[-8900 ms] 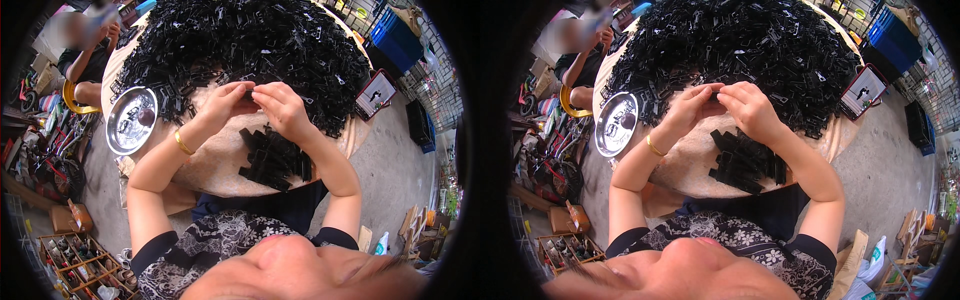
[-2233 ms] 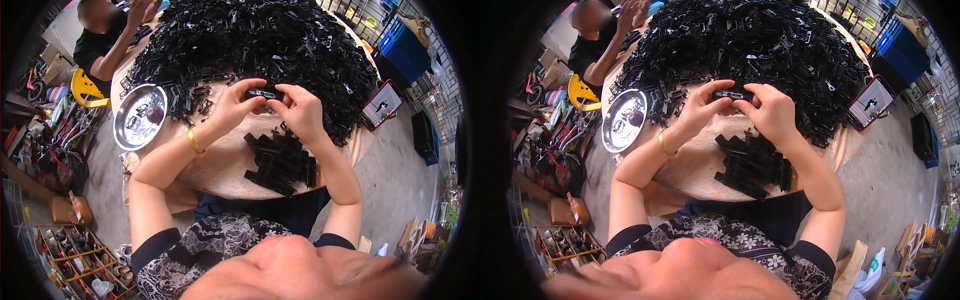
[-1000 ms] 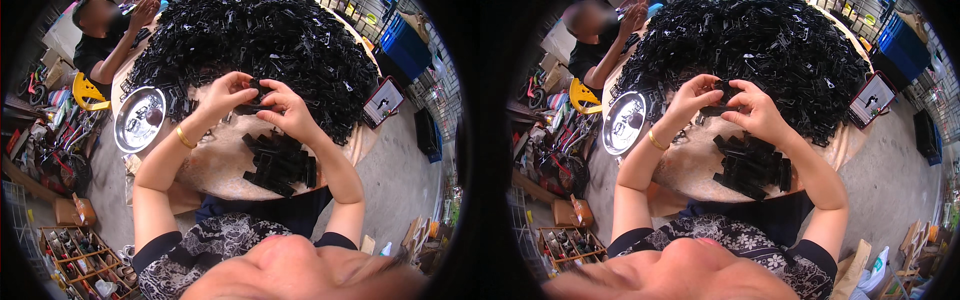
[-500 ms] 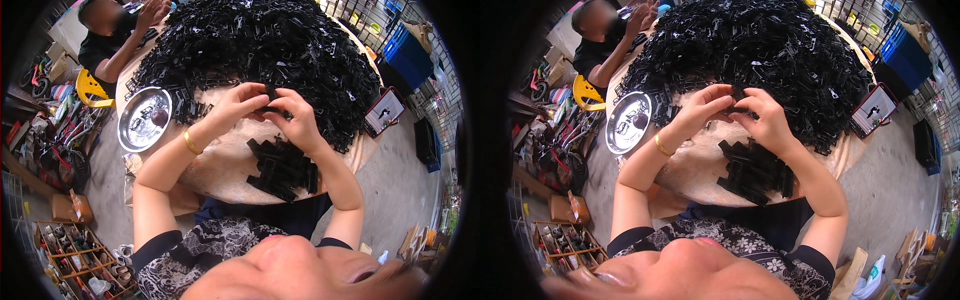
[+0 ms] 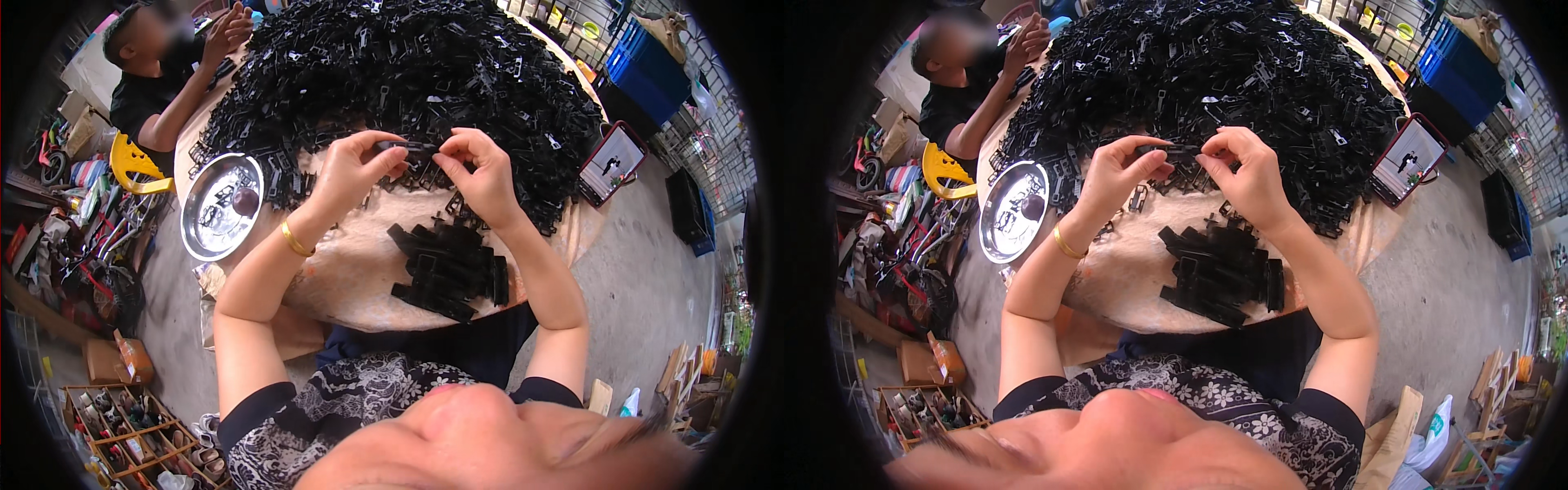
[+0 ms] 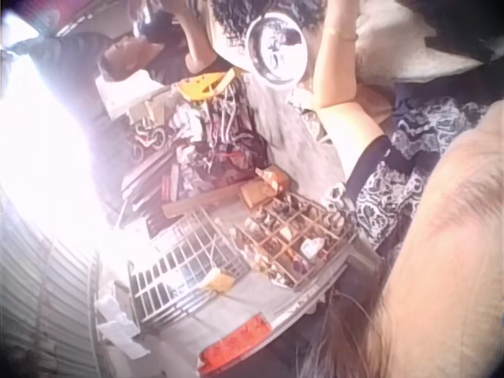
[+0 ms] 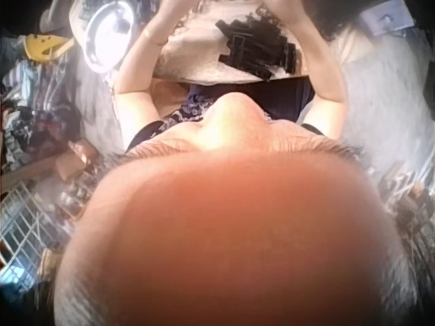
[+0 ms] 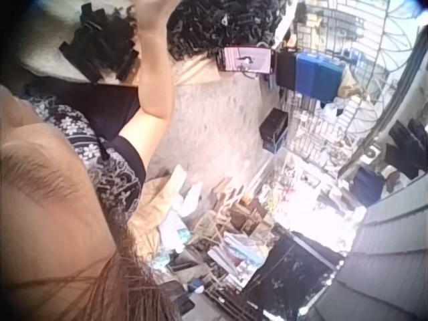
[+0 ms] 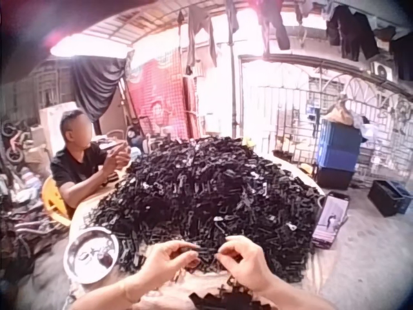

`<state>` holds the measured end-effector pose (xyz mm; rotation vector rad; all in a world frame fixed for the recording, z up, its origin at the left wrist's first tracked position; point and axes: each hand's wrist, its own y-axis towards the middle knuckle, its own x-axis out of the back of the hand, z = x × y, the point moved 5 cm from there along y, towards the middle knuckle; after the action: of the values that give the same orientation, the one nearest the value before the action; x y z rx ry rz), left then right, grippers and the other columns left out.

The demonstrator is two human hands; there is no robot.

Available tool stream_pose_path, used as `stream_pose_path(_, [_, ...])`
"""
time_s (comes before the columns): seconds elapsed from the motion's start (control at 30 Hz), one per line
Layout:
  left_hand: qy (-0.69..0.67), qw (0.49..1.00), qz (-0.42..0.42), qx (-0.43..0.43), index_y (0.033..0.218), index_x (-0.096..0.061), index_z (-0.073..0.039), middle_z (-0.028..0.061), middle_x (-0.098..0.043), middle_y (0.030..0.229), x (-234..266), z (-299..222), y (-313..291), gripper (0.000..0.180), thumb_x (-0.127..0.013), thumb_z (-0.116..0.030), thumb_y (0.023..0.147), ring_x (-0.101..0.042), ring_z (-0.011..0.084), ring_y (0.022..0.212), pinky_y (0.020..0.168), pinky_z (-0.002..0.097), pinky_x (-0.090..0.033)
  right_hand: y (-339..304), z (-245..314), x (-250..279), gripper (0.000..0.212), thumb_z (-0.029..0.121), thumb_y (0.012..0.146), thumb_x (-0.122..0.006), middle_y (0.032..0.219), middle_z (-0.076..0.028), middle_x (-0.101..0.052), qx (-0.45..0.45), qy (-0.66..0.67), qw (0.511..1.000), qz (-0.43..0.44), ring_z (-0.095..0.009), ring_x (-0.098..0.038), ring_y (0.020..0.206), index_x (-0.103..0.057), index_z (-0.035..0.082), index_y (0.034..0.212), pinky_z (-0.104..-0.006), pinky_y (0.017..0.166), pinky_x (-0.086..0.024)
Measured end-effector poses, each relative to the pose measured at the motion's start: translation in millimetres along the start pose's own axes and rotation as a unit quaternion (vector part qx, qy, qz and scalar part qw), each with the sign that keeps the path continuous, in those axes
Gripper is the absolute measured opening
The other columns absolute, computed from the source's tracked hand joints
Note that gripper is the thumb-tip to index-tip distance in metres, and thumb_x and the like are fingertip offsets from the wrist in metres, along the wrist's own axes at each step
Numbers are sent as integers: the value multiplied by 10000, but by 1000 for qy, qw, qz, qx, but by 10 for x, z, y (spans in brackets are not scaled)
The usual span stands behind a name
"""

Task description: The person assembles plastic components by fitting plastic pieces together by hand and stacking the assembled parts on the table.

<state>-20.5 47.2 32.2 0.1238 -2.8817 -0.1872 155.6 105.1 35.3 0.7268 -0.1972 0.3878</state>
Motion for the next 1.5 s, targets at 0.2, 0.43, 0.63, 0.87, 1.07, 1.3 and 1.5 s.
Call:
stream_pose_path(0.2, [-110,991,-42,58,1146,-552,54,126,-638,975,3,100,27,290,-559,-124,917,-668,179,824,734,256,-560,-52,-118,-71,160,43,852,-630,772,-15,-596,-134,171,976,22,-60,-565,693,-526,4,967,-207,614,-466])
stream_pose_path(0.43, [-209,974,9,86,1221,-493,48,138,-601,1085,-137,214,13,306,-445,-118,968,-643,211,934,854,302,-539,-92,-122,-184,188,50,856,-628,779,-46,-639,-178,175,966,61,-61,-579,666,-554,-32,1009,-195,584,-468])
stream_pose_path(0.63, [-152,986,14,67,1255,-459,48,136,-571,1138,-189,172,-23,318,-393,-103,983,-618,209,988,901,313,-518,-92,-49,-138,218,77,824,-671,798,-110,-669,-85,27,996,26,-96,-613,667,-603,-35,999,-225,603,-495])
stream_pose_path(0.87, [-121,990,11,68,1264,-450,50,121,-580,1119,-191,234,-31,323,-403,-93,978,-612,190,987,898,305,-517,-116,0,-160,245,103,796,-699,814,-148,-670,-45,15,999,11,-162,-658,685,-621,-17,996,-255,609,-512])
stream_pose_path(1.07, [-58,998,3,30,1200,-533,28,82,-634,998,-151,229,-34,359,-621,-88,871,-617,109,900,795,236,-523,-132,138,-162,252,137,779,-714,767,-119,-667,76,-39,996,4,-204,-656,633,-635,7,980,-286,574,-516])
stream_pose_path(1.3, [-120,993,-2,12,1228,-509,23,77,-630,1003,-131,82,-72,362,-586,-49,881,-630,114,867,786,234,-525,-31,84,-39,299,248,770,-735,687,-47,-639,-32,-167,984,45,-132,-588,547,-654,19,944,-247,511,-457])
stream_pose_path(1.5, [-127,990,68,-13,1283,-466,-7,66,-631,980,-90,-81,-67,413,-573,-66,889,-634,102,813,740,227,-530,-68,-92,-136,192,188,821,-702,689,19,-599,-176,178,955,160,-33,-499,616,-674,-1,809,-187,548,-398])
